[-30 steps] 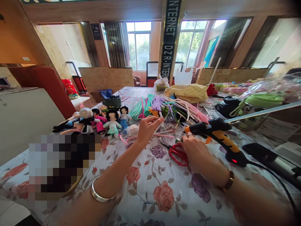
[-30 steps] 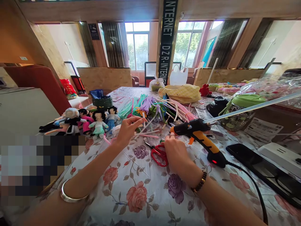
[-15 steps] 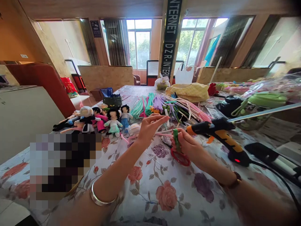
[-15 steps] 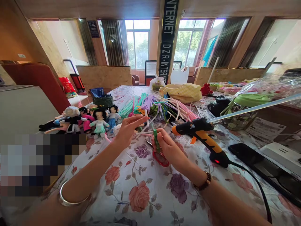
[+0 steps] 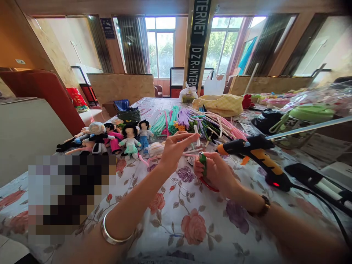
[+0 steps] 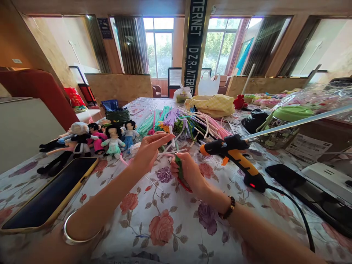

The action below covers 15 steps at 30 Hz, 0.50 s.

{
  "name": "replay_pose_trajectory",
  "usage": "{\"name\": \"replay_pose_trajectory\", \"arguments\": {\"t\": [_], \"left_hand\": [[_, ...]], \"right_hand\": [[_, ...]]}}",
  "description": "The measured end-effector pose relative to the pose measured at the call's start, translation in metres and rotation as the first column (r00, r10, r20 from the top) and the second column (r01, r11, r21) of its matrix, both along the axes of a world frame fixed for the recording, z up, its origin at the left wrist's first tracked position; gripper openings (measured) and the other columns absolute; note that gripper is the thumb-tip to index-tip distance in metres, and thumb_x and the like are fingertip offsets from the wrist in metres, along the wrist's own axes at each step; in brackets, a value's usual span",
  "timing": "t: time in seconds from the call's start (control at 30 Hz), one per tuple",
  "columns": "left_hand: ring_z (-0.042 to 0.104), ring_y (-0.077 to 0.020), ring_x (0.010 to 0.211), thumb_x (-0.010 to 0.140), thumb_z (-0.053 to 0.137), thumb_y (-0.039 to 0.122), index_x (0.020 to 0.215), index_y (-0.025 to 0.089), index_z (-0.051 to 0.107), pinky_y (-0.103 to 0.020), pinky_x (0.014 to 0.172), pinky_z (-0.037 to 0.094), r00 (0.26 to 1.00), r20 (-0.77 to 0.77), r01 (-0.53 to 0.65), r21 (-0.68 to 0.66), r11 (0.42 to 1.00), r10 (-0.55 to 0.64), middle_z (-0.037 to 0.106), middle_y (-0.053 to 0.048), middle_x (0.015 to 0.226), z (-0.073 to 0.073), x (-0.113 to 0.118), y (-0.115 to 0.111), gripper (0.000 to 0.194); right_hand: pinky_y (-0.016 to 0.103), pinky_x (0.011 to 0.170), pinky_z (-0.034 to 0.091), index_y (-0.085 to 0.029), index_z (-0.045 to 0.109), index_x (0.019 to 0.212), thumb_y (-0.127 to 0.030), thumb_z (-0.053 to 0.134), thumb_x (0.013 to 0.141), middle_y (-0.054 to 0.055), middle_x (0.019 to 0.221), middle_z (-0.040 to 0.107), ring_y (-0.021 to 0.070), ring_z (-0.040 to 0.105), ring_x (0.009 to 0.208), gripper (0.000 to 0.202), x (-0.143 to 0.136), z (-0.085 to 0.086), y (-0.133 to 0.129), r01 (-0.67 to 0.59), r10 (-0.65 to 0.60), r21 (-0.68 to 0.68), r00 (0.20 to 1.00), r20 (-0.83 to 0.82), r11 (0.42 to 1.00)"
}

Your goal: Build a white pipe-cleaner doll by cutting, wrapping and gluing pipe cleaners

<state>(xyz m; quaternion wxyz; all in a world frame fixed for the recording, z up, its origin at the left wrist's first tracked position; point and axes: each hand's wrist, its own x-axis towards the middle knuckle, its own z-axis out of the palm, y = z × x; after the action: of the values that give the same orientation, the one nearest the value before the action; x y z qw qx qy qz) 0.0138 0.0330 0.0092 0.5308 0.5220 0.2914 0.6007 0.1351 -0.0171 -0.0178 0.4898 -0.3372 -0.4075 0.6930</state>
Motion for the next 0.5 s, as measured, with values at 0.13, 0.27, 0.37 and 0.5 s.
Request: {"name": "replay_pose_trajectory", "arguments": {"t": [0.13,0.27,0.37,0.5], "left_hand": [[0.048,-0.0106,0.078,0.058,0.079,0.032,0.06,0.023,0.073,-0.026,0.074,0.035,1.0,-0.002,0.016,0.014,1.0,-0.016,0.053,0.0,0.077,0.0,0.001,-0.001,0.011],[0.048,-0.0109,0.079,0.059,0.078,0.032,0.06,0.023,0.073,-0.026,0.074,0.036,0.999,-0.016,0.029,0.032,0.999,-0.028,0.052,0.0,0.078,0.0,0.001,-0.002,0.011],[0.049,-0.0113,0.08,0.058,0.078,0.033,0.059,0.023,0.073,-0.026,0.075,0.036,0.999,-0.018,0.029,0.016,0.999,-0.029,0.051,-0.001,0.078,-0.001,0.0,-0.001,0.011],[0.049,-0.0114,0.08,0.055,0.08,0.032,0.056,0.023,0.072,-0.026,0.075,0.037,1.0,-0.002,0.018,-0.018,1.0,-0.018,0.05,-0.001,0.079,-0.002,-0.001,0.001,0.012]], "right_hand": [[0.026,0.051,0.025,-0.021,0.039,0.058,-0.036,0.048,0.071,-0.004,0.06,0.032,0.011,0.026,0.054,0.022,-0.001,-0.012,0.006,-0.012,0.012,0.034,1.0,0.014,0.999],[0.027,0.053,0.026,-0.02,0.042,0.058,-0.036,0.046,0.071,-0.003,0.059,0.035,0.011,0.028,0.054,0.021,-0.003,-0.02,0.006,-0.029,0.028,0.051,0.999,0.022,0.998],[0.027,0.052,0.026,-0.02,0.044,0.057,-0.033,0.047,0.069,-0.003,0.059,0.036,0.0111,0.03,0.055,0.018,-0.004,-0.022,0.004,-0.036,0.035,0.045,0.999,0.025,0.998],[0.028,0.054,0.029,-0.02,0.047,0.057,-0.031,0.048,0.069,-0.002,0.059,0.039,0.0117,0.033,0.055,0.016,-0.004,-0.024,0.005,-0.027,0.026,0.052,0.999,0.03,0.998]]}}
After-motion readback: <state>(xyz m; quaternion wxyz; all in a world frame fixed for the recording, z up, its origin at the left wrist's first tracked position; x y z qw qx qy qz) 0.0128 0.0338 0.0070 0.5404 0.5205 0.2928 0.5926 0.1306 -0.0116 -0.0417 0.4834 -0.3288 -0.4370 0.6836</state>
